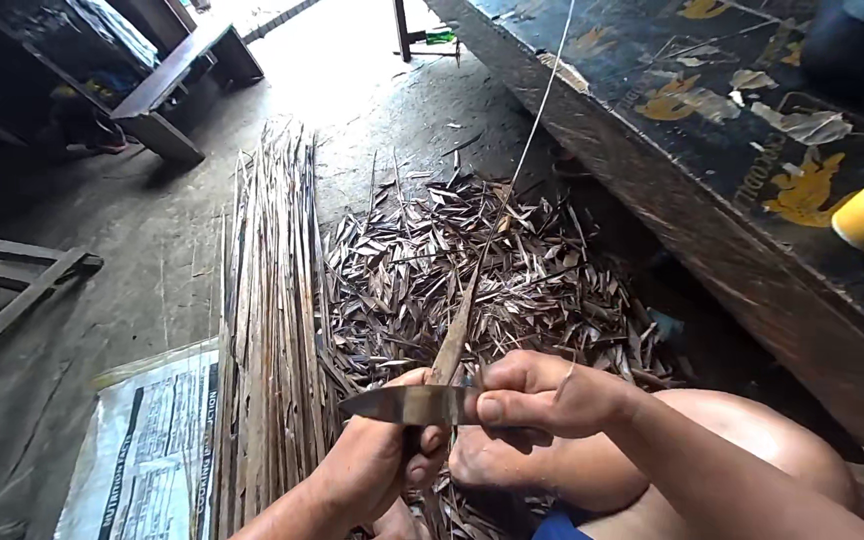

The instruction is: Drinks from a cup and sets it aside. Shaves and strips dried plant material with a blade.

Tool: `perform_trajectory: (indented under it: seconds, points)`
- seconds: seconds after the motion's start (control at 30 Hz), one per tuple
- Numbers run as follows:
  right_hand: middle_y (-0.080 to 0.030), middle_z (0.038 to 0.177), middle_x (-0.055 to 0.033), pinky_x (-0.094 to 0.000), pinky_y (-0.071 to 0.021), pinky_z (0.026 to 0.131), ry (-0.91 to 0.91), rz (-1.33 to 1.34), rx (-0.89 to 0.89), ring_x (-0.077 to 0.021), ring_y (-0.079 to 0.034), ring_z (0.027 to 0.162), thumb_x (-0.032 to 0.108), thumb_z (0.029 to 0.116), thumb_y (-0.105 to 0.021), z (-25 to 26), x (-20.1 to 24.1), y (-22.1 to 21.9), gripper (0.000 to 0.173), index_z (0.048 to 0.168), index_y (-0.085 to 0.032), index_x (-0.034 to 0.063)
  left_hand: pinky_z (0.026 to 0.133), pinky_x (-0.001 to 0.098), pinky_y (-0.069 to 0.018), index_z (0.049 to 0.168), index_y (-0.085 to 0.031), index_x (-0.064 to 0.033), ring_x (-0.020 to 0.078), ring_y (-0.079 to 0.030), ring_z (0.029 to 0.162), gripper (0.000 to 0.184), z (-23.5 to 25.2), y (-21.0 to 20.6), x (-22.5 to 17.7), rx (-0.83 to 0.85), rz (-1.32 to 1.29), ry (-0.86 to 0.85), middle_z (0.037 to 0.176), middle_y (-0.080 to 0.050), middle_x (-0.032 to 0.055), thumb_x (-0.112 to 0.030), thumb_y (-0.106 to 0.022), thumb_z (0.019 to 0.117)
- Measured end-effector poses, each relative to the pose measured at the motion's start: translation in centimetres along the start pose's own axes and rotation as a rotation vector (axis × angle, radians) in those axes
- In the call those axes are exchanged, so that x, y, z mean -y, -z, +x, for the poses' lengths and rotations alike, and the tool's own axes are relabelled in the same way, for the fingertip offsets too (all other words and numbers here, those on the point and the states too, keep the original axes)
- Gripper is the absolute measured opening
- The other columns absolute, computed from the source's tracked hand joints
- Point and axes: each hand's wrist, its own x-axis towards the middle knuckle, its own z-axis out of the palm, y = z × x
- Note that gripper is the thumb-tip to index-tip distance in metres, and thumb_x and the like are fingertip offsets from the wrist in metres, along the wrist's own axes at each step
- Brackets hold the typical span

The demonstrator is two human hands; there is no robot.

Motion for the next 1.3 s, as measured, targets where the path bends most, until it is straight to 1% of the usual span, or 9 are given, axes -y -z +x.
perform_trajectory:
  seconds: [0.1,0.2,0.3,0.5,0.67,0.8,0.97,1.1,1.3]
  points:
    - [-0.058,0.066,0.0053,-0.0155,-0.0434,0.046,-0.011,-0.03,-0.012,0.0016,-0.052,0.052,0.036,0.1093,-0.048,0.2,-0.2,0.2,0.037,0.099,-0.066,0.0053,0.044,0.0162,-0.0348,0.083,-0.061,-0.0187,0.0008,-0.041,0.049,0.034,0.0,0.0,0.2,0.04,-0.012,0.022,0.066,-0.046,-0.0083,-0.04,-0.049,0.1062]
    - [-0.06,0.068,0.0044,-0.0153,-0.0451,0.048,0.004,-0.077,-0.027,0.0015,-0.054,0.054,0.035,0.1089,-0.05,0.0,-0.4,0.9,0.037,0.1,-0.068,0.0034,0.044,0.0152,-0.033,0.084,-0.06,-0.0193,-0.0003,-0.04,0.05,0.033,0.0,-0.2,-0.1,0.066,-0.007,0.034,0.066,-0.045,-0.0096,-0.041,-0.049,0.1063]
    - [-0.06,0.068,0.0043,-0.0164,-0.0445,0.048,0.026,-0.106,-0.077,0.0007,-0.053,0.054,0.034,0.1083,-0.051,-0.7,-0.4,1.8,0.036,0.098,-0.068,0.0045,0.043,0.0157,-0.0304,0.079,-0.058,-0.0208,-0.0006,-0.037,0.049,0.032,-0.1,-0.4,-0.2,0.081,0.003,0.056,0.064,-0.042,-0.0109,-0.035,-0.045,0.1042]
    - [-0.058,0.066,0.0065,-0.0161,-0.0438,0.047,0.045,-0.149,-0.183,0.0011,-0.053,0.053,0.035,0.108,-0.052,-1.5,0.0,3.3,0.033,0.094,-0.067,0.0086,0.042,0.0158,-0.033,0.088,-0.055,-0.0189,0.0014,-0.039,0.048,0.026,-0.1,-0.3,-0.6,0.143,-0.01,0.033,0.066,-0.043,-0.0076,-0.032,-0.041,0.1065]
    - [-0.058,0.066,0.0077,-0.0159,-0.042,0.046,0.053,-0.136,-0.288,0.001,-0.051,0.052,0.039,0.1072,-0.053,-2.1,1.0,4.1,0.034,0.091,-0.065,0.0129,0.042,0.0154,-0.032,0.087,-0.056,-0.0193,0.0009,-0.038,0.047,0.026,-0.3,-0.3,-0.7,0.138,0.007,0.027,0.066,-0.043,-0.0079,-0.032,-0.043,0.1057]
    - [-0.062,0.07,0.0097,-0.0143,-0.043,0.046,0.073,-0.103,-0.48,0.0023,-0.052,0.052,0.047,0.1045,-0.054,-2.8,2.3,4.9,0.034,0.093,-0.066,0.0179,0.042,0.0152,-0.0325,0.085,-0.057,-0.0202,0.0003,-0.039,0.047,0.026,-0.6,0.0,-0.5,0.147,0.015,0.035,0.066,-0.044,-0.0083,-0.032,-0.044,0.1048]
    - [-0.061,0.069,0.0083,-0.015,-0.0424,0.045,0.027,-0.062,-0.282,0.0023,-0.052,0.052,0.042,0.1063,-0.052,-2.3,2.3,2.9,0.033,0.096,-0.068,0.0151,0.043,0.0155,-0.0374,0.085,-0.058,-0.0198,0.0011,-0.043,0.047,0.027,-0.5,0.2,-0.6,0.106,-0.007,0.055,0.067,-0.047,-0.0074,-0.031,-0.041,0.1042]
    - [-0.059,0.066,0.0046,-0.0168,-0.0442,0.045,-0.016,-0.018,-0.039,0.0003,-0.052,0.051,0.039,0.1084,-0.049,-0.5,0.4,0.2,0.037,0.098,-0.066,0.0071,0.042,0.0154,-0.0349,0.076,-0.059,-0.0189,0.0,-0.041,0.047,0.036,-0.5,-0.1,-0.1,0.087,-0.045,0.09,0.063,-0.046,-0.0094,-0.032,-0.043,0.1047]
    - [-0.059,0.068,0.0061,-0.016,-0.0418,0.045,-0.012,-0.061,-0.215,0.0007,-0.051,0.052,0.041,0.1077,-0.05,-1.4,0.7,2.0,0.035,0.098,-0.067,0.0114,0.041,0.0153,-0.0334,0.084,-0.056,-0.0196,0.0008,-0.04,0.047,0.027,-0.3,0.1,-0.2,0.129,0.048,0.037,0.065,-0.044,-0.0078,-0.032,-0.043,0.1044]
